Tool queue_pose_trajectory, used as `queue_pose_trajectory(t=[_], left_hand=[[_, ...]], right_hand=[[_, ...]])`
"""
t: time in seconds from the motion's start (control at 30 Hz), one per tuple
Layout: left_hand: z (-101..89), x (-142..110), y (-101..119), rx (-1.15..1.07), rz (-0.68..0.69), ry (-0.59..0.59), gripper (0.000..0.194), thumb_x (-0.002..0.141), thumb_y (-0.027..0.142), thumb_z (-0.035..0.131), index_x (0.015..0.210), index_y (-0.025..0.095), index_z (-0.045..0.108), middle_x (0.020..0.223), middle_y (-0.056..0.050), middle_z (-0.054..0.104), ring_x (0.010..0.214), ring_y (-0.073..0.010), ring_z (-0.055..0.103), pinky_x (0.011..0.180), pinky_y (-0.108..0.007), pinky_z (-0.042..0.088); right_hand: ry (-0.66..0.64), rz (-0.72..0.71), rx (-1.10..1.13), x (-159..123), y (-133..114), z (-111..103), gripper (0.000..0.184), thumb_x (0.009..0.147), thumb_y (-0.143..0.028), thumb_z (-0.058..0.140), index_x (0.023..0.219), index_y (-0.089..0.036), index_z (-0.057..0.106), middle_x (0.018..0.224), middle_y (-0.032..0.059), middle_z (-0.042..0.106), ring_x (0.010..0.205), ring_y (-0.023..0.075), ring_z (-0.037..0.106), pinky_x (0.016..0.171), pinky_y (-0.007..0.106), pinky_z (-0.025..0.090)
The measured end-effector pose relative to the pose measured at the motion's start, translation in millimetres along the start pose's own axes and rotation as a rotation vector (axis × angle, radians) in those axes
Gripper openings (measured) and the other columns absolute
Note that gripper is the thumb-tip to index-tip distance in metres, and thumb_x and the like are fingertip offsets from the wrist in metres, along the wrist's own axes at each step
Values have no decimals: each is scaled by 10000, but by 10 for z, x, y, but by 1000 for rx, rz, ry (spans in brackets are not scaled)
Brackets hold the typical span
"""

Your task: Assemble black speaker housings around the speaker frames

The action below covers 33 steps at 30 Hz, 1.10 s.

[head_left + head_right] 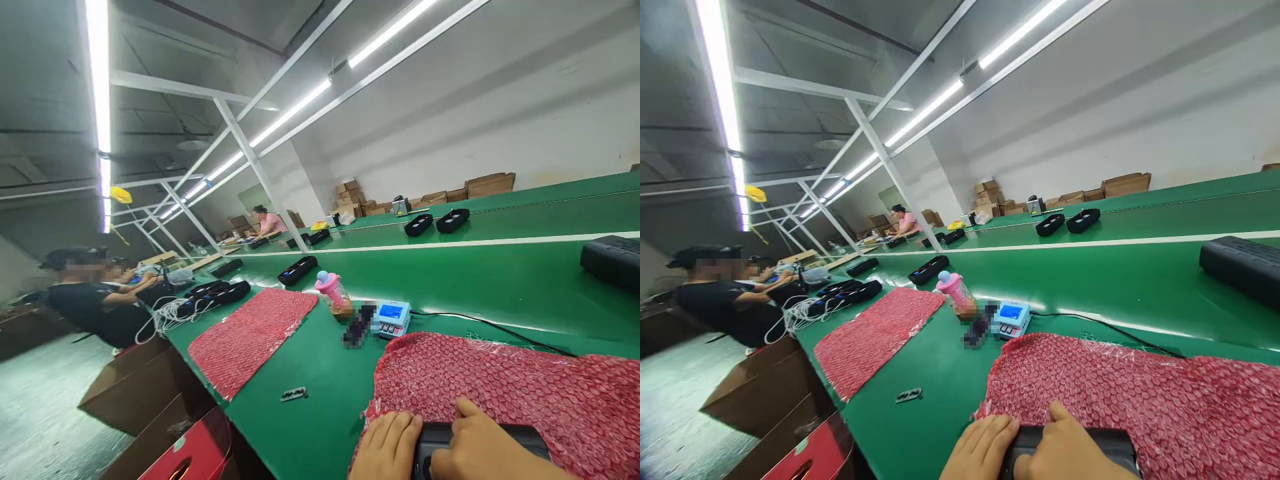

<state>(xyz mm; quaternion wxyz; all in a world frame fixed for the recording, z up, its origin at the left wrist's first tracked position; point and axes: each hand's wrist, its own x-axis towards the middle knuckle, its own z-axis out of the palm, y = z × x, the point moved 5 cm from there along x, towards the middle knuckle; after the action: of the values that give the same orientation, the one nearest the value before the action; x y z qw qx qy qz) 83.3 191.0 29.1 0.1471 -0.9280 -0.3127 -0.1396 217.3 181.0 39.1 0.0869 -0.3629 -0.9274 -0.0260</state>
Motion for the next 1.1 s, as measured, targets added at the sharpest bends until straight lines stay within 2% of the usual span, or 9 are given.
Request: queue_pose_trajectory(t=[0.13, 0.33, 0.5, 0.67, 0.83, 1.0, 1.1], left_hand=[[-16, 9, -11, -73, -9, -79, 466, 876, 205, 477, 1334, 249, 406, 1180, -28, 635, 1070, -178, 597, 927, -309, 492], [-74, 38, 54, -140, -60, -103, 487, 863, 240, 502, 1339, 231, 400, 1220, -50, 609, 1101, -201, 576, 949, -361, 484], [-104, 56, 82, -146, -72, -93, 450, 868, 270, 493, 1311, 227, 424, 1214, -44, 613, 1090, -207, 584, 931, -374, 496], [-117, 66, 112, -183, -106, -109, 509, 810, 283, 540, 1303, 203, 438, 1219, -72, 609, 1095, -243, 579, 940, -413, 482], [-103, 65, 133, -242, -157, -165, 667, 703, 369, 617, 1315, 186, 424, 1251, -100, 581, 1137, -286, 543, 981, -454, 442], [-62, 47, 150, -289, -167, -191, 762, 641, 374, 644, 1336, 192, 391, 1273, -106, 559, 1159, -293, 521, 1009, -461, 408], [-40, 34, 134, -282, -181, -154, 815, 589, 350, 664, 1339, 200, 384, 1267, -106, 560, 1154, -305, 522, 1013, -470, 396]], right_hand=[[51, 5, -26, -45, -23, -146, 161, 746, -273, 679, 626, -221, 586, 517, -25, 615, 465, 148, 533, 616, 324, 288], [105, 41, -15, -71, -77, -239, 203, 726, -285, 671, 588, -191, 557, 540, -3, 631, 501, 156, 553, 640, 328, 299], [56, 43, -14, -60, -89, -277, 217, 739, -283, 677, 578, -192, 563, 532, -9, 628, 497, 156, 552, 639, 326, 296], [-53, 84, 83, -85, -93, -356, 235, 737, -411, 692, 666, -199, 623, 605, 20, 655, 564, 181, 569, 685, 333, 306], [-135, 168, 194, -112, -96, -422, 99, 791, -249, 600, 723, -191, 643, 702, 42, 678, 635, 190, 603, 751, 362, 301], [-166, 179, 268, -141, -69, -433, 80, 795, -257, 602, 753, -211, 654, 731, 35, 681, 682, 209, 611, 789, 387, 292], [-176, 191, 263, -152, -57, -442, 75, 801, -272, 603, 796, -219, 656, 768, 43, 685, 710, 222, 614, 797, 395, 290]])
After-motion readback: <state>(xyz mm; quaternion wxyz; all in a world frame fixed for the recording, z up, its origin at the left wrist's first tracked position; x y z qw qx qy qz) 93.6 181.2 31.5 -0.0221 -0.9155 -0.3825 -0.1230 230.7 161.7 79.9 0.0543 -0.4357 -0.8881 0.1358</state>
